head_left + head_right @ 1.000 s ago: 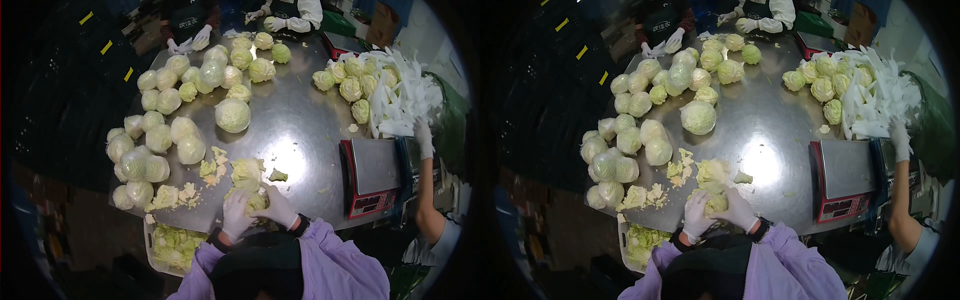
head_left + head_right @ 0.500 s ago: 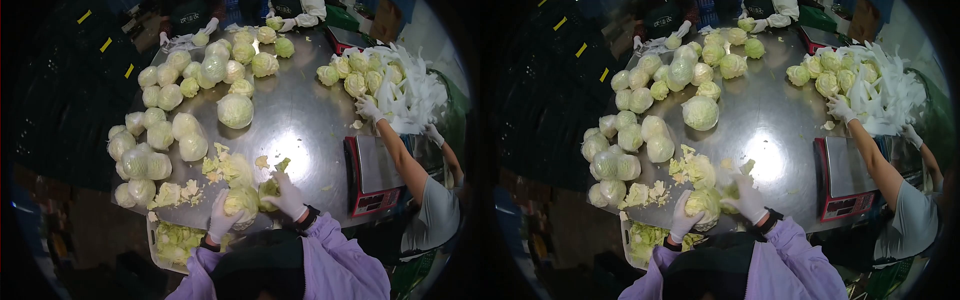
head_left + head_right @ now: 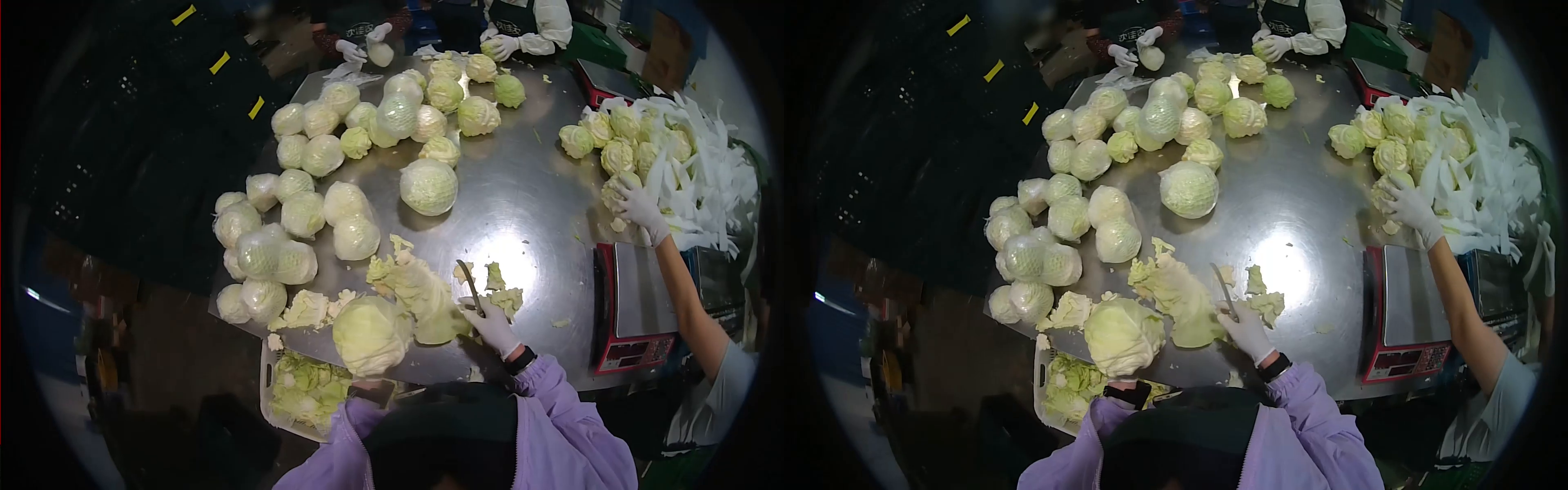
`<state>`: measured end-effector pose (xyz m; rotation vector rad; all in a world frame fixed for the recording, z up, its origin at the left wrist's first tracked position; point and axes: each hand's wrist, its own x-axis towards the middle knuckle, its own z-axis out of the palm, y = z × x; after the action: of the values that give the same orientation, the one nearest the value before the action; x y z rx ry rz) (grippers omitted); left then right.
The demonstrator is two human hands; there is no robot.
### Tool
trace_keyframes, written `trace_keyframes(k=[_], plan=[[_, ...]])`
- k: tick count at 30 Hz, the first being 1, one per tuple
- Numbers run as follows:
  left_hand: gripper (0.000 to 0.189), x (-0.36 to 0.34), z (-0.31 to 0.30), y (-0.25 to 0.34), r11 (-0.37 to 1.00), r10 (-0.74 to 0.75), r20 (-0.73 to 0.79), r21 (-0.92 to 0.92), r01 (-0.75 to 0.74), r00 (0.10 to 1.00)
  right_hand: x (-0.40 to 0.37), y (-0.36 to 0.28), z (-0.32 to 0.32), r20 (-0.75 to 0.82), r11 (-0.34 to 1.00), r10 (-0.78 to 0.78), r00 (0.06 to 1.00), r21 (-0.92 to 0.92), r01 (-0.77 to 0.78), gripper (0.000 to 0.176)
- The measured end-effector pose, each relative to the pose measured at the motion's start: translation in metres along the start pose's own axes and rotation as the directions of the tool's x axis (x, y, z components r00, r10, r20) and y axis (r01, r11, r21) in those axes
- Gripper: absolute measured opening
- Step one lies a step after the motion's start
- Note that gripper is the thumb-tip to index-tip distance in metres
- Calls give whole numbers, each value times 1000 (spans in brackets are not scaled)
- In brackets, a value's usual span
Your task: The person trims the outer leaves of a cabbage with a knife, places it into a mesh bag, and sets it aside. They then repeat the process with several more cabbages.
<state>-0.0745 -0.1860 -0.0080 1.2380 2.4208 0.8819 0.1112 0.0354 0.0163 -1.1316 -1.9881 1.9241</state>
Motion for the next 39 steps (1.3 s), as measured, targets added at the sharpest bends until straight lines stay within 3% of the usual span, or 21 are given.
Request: trace_keyframes(k=[1, 3, 5, 6, 8, 10, 12, 13, 17, 18, 19, 20, 23, 26, 27, 30, 31, 32, 34, 37, 39], plan=[[56, 1, 0, 6, 919, 1, 30, -395, 11, 1000, -8, -22, 3, 81, 997, -13, 997, 72, 8, 40], [56, 9, 2, 21, 339, 61, 71, -940, 46, 996, -23, -67, 9, 221, 944, -191, 956, 309, 117, 54], [55, 20, -3, 43, -450, 159, 68, -883, 133, 985, -22, -68, 18, 235, 920, -244, 941, 364, 148, 60], [55, 27, -11, 56, -453, 174, 68, -880, 141, 982, -20, -67, 20, 252, 890, -295, 922, 423, 169, 66], [64, 38, -37, 95, -269, 9, 358, -898, 347, 934, -14, -57, 16, 215, 882, -364, 906, 390, 262, 70], [66, 40, -36, 106, -266, -39, 416, -881, 392, 909, -14, -41, 12, 318, 894, -57, 946, 438, -94, 68], [65, 38, -32, 103, -72, -120, 379, -925, 373, 918, -16, -34, 7, 335, 867, -32, 942, 479, -141, 61], [65, 33, -35, 103, -68, -113, 388, -922, 382, 915, -16, -29, 6, 329, 785, -80, 941, 602, -144, 58], [61, 30, -50, 92, 440, 115, 483, -808, 391, 868, -9, -15, -4, 298, 463, -186, 936, 867, -184, 56], [61, 37, -48, 94, 484, 133, 484, -793, 369, 865, -23, -21, -13, 57, 787, -346, 936, 561, 257, 58], [59, 46, -47, 99, 542, 103, 502, -752, 375, 859, -15, -11, -17, 69, 628, -258, 964, 770, 113, 59], [59, 56, -33, 97, 626, 39, 446, -709, 326, 894, -7, -11, -26, 106, 403, -185, 977, 915, -23, 61], [64, 74, 5, 106, 941, 172, 108, -311, -131, 979, -3, -26, -63, -12, 320, -112, 994, 946, 48, 63], [73, 89, 43, 118, 905, 353, 248, 155, -397, 902, 11, -7, -100, -86, 268, -133, 987, 956, 119, 62], [73, 94, 53, 125, 904, 358, 237, 153, -399, 903, 21, -1, -106, -286, 383, -59, 956, 878, 286, 63], [80, 99, 80, 131, 808, 392, 378, 293, -511, 839, 104, 170, -169, 42, 111, -563, 826, 993, 25, 60], [80, 99, 84, 131, 786, 340, 473, 332, -522, 813, 87, 129, -167, -119, 151, -156, 981, 978, 143, 59], [80, 99, 88, 128, 762, 275, 564, 365, -534, 778, 66, 77, -163, -292, 252, 268, 918, 941, 226, 57], [81, 93, 93, 108, 794, 170, 570, 405, -454, 804, 75, 82, -155, -509, 327, 264, 820, 847, 420, 58], [86, 76, 106, 50, 886, 349, 356, 176, -429, 867, 62, 54, -115, -428, 574, 315, 847, 797, 189, 53], [87, 51, 78, 30, 911, 279, 323, 211, -356, 904, 68, 65, -83, -433, 740, 178, 884, 651, 170, 41]])
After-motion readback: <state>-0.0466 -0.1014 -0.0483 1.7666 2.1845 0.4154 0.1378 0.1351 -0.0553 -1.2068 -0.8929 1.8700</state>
